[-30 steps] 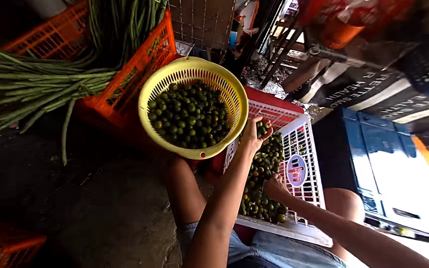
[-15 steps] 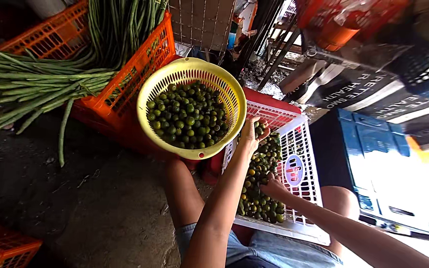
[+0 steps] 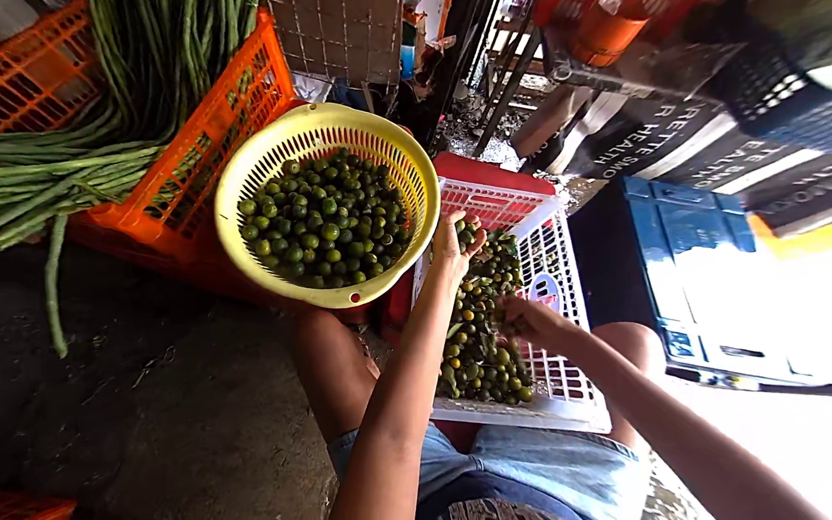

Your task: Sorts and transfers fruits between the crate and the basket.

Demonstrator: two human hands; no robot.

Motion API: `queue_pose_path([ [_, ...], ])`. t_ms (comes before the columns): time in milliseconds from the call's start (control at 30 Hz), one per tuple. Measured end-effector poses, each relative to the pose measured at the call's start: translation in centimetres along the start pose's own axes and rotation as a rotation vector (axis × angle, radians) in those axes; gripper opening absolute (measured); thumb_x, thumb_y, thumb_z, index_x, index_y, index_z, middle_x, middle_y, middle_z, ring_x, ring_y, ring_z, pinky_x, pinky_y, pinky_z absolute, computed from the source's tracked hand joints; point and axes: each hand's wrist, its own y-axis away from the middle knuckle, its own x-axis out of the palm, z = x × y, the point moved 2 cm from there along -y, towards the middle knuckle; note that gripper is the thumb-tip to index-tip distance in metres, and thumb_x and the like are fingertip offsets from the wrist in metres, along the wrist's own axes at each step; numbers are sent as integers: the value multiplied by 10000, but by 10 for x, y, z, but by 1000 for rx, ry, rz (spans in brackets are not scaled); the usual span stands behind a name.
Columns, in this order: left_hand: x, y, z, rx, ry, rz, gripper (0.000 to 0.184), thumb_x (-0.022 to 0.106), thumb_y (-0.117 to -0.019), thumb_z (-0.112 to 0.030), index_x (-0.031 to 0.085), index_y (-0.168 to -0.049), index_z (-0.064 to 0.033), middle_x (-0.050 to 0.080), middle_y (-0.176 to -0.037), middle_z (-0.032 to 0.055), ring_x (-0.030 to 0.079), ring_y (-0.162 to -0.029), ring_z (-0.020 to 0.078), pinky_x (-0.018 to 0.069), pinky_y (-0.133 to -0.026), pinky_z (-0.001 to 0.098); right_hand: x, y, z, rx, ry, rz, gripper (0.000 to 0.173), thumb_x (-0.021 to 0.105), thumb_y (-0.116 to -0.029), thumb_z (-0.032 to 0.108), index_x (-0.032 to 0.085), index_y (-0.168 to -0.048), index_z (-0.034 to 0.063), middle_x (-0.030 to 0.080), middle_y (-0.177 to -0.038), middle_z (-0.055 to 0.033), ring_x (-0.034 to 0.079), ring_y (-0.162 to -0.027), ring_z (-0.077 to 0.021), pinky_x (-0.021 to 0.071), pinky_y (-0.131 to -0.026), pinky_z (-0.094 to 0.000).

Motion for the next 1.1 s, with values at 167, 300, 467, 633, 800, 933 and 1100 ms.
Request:
queue_pose_path([
  [167, 2, -15, 6, 22, -17, -21, 145, 525, -992, -183, 627, -1016, -83, 681, -915, 84, 683, -809, 202, 590, -713, 353, -10, 28, 27, -328, -757, 180, 478, 208, -999, 244, 638, -1147, 98, 742, -1068, -131, 738, -941, -256, 616, -808, -384],
  [300, 1, -12, 6, 57, -34, -53, 146, 543, -976, -173, 629, -1044, -77, 691, -926, 102, 693, -830, 225, 591, -748, 381, -1, 27, 34, -425, -1008, 327, 711, 147, -1067, 553, 564, -1434, 109, 662, -1319, -200, 677, -1166, -366, 583, -956, -487],
  [467, 5, 4, 5, 45, 38, -27, 238, 541, -1000, -181, 553, -1209, -66, 695, -1032, 152, 721, -926, 284, 612, -842, 436, 11, 29, 35, -464, -1249, 589, 796, 119, -1034, 671, 403, -1574, 160, 505, -1527, -191, 550, -1354, -387, 496, -1083, -535],
  [633, 7, -10, 7, 7, -225, 39, 240, 532, -997, -242, 676, -1045, -57, 720, -951, 113, 694, -748, 177, 582, -623, 301, 3, 29, 35, -428, -1225, 535, 918, 59, -974, 761, 438, -1551, 156, 546, -1476, -191, 560, -1330, -388, 490, -1056, -599],
  [800, 11, 11, 11, 49, -745, 449, 140, 554, -1049, -235, 679, -1069, -175, 667, -947, -13, 412, -472, -24, 257, -374, 112, -11, 14, 25, -285, -1265, 265, 915, 107, -948, 807, 561, -1447, 189, 656, -1270, -132, 679, -1044, -269, 575, -876, -447],
  [933, 24, 16, 23, 234, -1063, 549, 74, 734, -932, -113, 757, -1002, -106, 678, -817, 0, 497, -548, 18, 374, -447, 159, -11, 11, 23, -225, -1189, 122, 928, 83, -928, 836, 596, -1400, 222, 672, -1119, -83, 659, -866, -192, 565, -725, -365],
  [1100, 26, 12, 36, 513, -1464, 752, 481, 901, -775, -217, 750, -1212, -86, 700, -1185, 80, 646, -1098, 176, 523, -967, 371, -10, 11, 23, -238, -1074, 68, 981, 44, -900, 872, 554, -1433, 225, 663, -1161, -80, 642, -963, -186, 550, -793, -381],
])
